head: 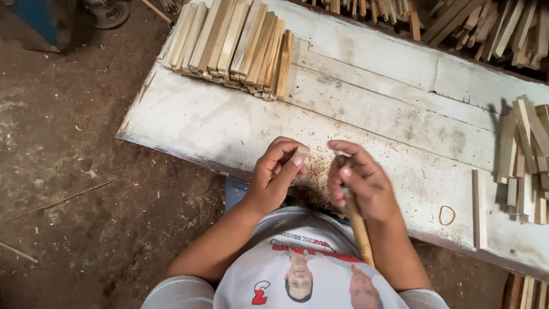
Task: The person is using a small blade to scrape and clean the ends of thin wooden sticks, likely preparing them for assembly.
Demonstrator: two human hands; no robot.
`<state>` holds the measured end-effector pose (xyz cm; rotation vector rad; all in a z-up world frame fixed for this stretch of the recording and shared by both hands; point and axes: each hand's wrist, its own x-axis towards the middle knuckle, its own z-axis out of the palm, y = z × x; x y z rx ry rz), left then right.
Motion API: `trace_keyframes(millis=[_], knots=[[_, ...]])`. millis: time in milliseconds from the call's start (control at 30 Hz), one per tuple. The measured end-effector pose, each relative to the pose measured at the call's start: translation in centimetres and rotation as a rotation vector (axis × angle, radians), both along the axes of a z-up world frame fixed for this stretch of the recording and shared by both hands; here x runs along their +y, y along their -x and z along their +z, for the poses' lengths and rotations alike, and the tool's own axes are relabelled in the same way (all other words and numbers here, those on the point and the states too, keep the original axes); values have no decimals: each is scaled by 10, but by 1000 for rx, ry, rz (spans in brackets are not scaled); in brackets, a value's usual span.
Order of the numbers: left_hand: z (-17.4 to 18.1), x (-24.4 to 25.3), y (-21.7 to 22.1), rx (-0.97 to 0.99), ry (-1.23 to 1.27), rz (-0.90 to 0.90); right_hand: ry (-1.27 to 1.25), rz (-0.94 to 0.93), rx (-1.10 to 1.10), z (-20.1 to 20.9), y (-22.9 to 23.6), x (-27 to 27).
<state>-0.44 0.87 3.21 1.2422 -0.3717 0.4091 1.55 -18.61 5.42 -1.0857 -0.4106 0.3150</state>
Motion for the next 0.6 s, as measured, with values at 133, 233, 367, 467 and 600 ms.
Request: trace_keyframes(millis=[133, 233, 367, 467, 600], knots=[[-12, -3, 3, 79, 37, -29, -22, 60, 28, 4, 12, 24], [-18, -1, 3, 126, 52, 15, -81, 85, 57, 4, 14, 32], [-21, 1, 3, 158, 56, 18, -111, 88, 93, -6, 16, 34], [-23, -1, 3, 145, 69, 24, -114, 59, 98, -8, 14, 34], [-24, -2, 1, 87, 95, 48, -75, 51, 77, -9, 12, 32]])
